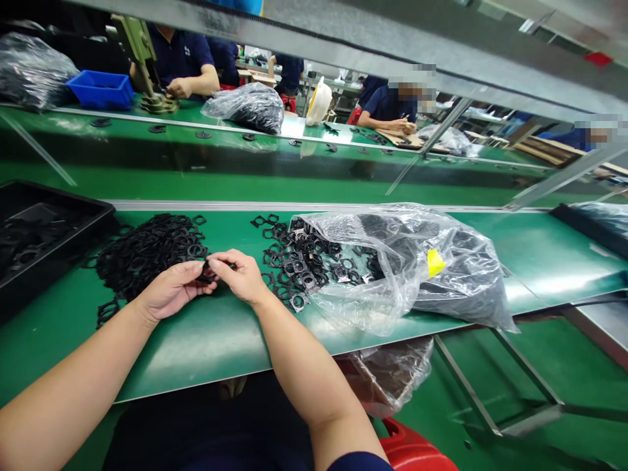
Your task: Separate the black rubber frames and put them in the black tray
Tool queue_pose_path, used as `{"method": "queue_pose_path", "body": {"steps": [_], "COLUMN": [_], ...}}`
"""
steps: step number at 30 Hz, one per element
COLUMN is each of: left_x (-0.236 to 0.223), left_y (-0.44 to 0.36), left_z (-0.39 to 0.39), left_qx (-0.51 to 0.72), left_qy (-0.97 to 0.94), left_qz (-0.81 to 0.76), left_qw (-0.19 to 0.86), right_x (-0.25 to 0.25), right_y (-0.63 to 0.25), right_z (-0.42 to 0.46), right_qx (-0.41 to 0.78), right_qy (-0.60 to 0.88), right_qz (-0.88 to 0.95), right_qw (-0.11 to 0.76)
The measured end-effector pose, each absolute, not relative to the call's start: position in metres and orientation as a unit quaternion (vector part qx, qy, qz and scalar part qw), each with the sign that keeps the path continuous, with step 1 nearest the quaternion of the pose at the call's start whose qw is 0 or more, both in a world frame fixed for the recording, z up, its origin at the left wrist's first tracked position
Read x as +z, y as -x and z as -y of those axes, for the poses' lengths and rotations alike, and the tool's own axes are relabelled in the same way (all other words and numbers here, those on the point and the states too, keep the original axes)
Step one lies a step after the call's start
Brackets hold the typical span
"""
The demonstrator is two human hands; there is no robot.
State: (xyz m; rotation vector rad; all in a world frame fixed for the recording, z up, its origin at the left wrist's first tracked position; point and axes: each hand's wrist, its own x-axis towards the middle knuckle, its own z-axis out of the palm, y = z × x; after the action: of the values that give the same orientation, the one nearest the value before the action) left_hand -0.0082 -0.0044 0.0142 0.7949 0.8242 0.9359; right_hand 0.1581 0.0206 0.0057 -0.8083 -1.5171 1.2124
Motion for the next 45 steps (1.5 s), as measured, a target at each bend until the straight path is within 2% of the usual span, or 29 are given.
{"method": "queue_pose_path", "body": {"steps": [2, 4, 11, 16, 18, 23, 28, 37, 42, 45], "left_x": [0.014, 0.013, 0.008, 0.007, 0.005, 0.000, 0.000, -0.010, -0.006, -0.004], "left_y": [0.008, 0.008, 0.008, 0.006, 0.006, 0.004, 0.003, 0.005, 0.010, 0.010], "left_z": [0.005, 0.005, 0.002, 0.001, 0.000, -0.001, 0.000, -0.002, -0.002, -0.001], "left_qx": [0.429, 0.424, 0.424, 0.505, 0.524, 0.532, 0.526, 0.530, 0.509, 0.488], "left_qy": [-0.368, -0.374, -0.349, -0.437, -0.459, -0.476, -0.489, -0.544, -0.641, -0.662], "left_qz": [-0.376, -0.376, -0.370, -0.397, -0.430, -0.462, -0.468, -0.469, -0.458, -0.456], "left_qw": [0.734, 0.734, 0.749, 0.630, 0.575, 0.526, 0.515, 0.452, 0.346, 0.341], "right_x": [0.006, 0.006, 0.005, -0.002, -0.004, 0.000, 0.004, 0.007, 0.005, 0.003], "right_y": [-0.158, -0.158, -0.153, -0.153, -0.154, -0.158, -0.159, -0.161, -0.159, -0.158], "right_z": [-0.019, -0.017, -0.016, -0.024, -0.025, -0.023, -0.021, -0.021, -0.018, -0.018], "right_qx": [0.422, 0.399, 0.541, 0.572, 0.521, 0.281, 0.205, 0.216, 0.292, 0.334], "right_qy": [0.335, 0.337, 0.338, 0.375, 0.392, 0.391, 0.354, 0.338, 0.378, 0.390], "right_qz": [0.680, 0.698, 0.611, 0.553, 0.587, 0.690, 0.723, 0.737, 0.694, 0.675], "right_qw": [0.498, 0.490, 0.469, 0.476, 0.480, 0.540, 0.556, 0.543, 0.540, 0.529]}}
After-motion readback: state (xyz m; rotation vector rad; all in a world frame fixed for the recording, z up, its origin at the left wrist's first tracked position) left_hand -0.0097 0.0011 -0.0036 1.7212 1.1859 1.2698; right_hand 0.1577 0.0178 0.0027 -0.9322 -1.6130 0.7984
